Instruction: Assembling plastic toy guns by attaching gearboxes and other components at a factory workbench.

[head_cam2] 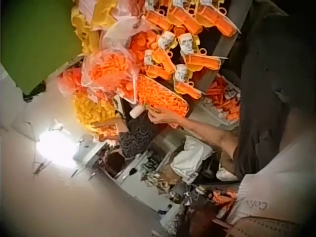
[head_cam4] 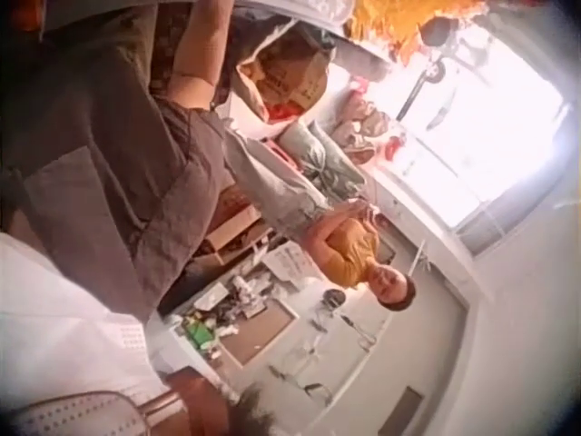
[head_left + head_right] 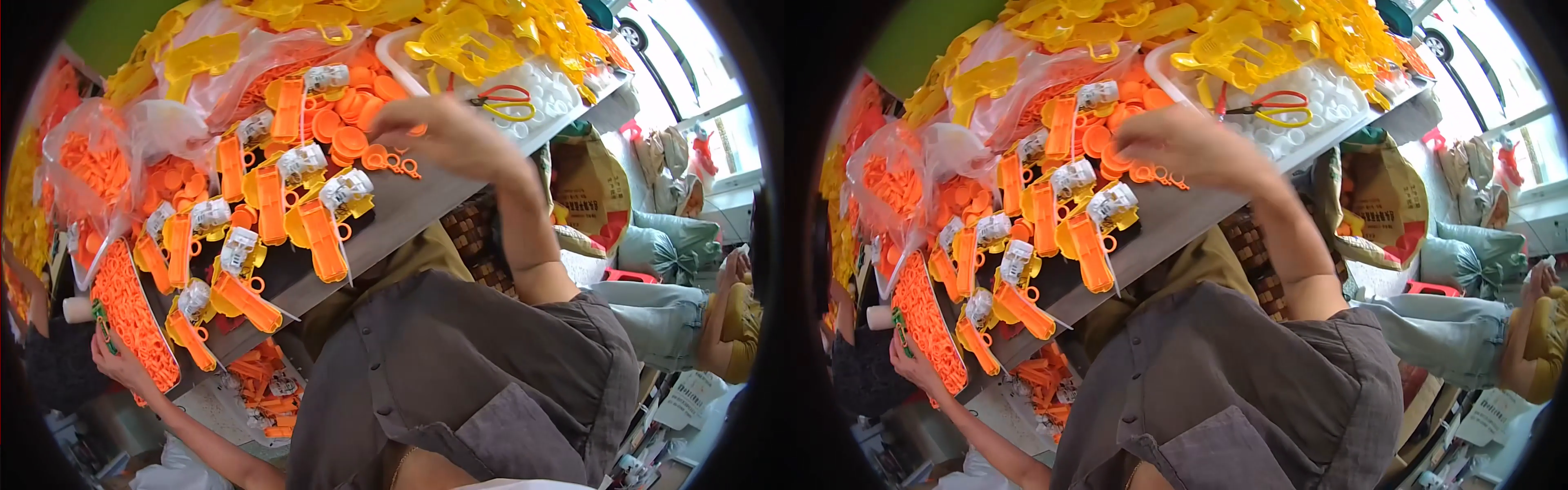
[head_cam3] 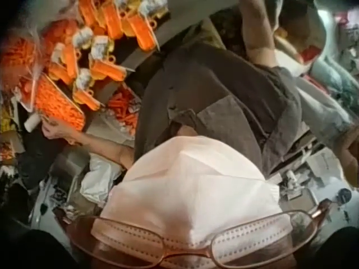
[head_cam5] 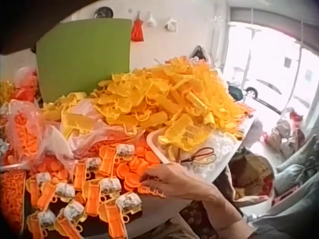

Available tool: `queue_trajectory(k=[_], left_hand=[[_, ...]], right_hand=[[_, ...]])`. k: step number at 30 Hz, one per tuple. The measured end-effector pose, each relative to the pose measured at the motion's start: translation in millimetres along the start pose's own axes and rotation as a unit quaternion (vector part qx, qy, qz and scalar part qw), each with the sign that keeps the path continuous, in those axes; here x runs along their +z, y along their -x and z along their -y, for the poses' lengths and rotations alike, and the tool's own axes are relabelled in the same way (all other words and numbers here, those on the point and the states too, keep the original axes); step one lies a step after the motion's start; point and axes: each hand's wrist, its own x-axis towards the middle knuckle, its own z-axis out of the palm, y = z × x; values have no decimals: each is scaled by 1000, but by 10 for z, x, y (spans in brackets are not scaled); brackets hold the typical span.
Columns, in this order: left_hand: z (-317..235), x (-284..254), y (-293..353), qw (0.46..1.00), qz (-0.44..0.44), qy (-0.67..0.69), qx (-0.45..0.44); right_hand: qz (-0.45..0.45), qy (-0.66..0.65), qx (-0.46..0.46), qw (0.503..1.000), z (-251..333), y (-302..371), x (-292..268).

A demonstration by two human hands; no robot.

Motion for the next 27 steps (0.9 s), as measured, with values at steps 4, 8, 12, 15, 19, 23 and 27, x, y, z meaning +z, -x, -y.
queue_trajectory(k=[4, 8, 12, 15, 19, 23, 27], left_hand=[[-768, -334, 297, 991, -7, 106, 86], [-1512, -605, 482, 977, 27, 207, 53], [-2033, -645, 554, 951, 72, 281, 109], [-2595, -842, 571, 921, 113, 315, 198], [-3081, -1027, 764, 849, 159, 336, 375], [-3289, -1019, 952, 804, 222, 267, 483], [-3388, -914, 1051, 807, 220, 210, 507]], right_hand=[[-124, 178, 190, 958, -664, 627, -730], [-37, 109, 231, 966, -929, 951, -833], [-12, 189, 198, 962, -1043, 928, -560], [53, 248, 223, 941, -1187, 841, -510], [75, 192, 187, 961, -1282, 852, -577], [126, 177, 164, 962, -1367, 768, -625], [118, 175, 155, 965, -1426, 694, -629]])
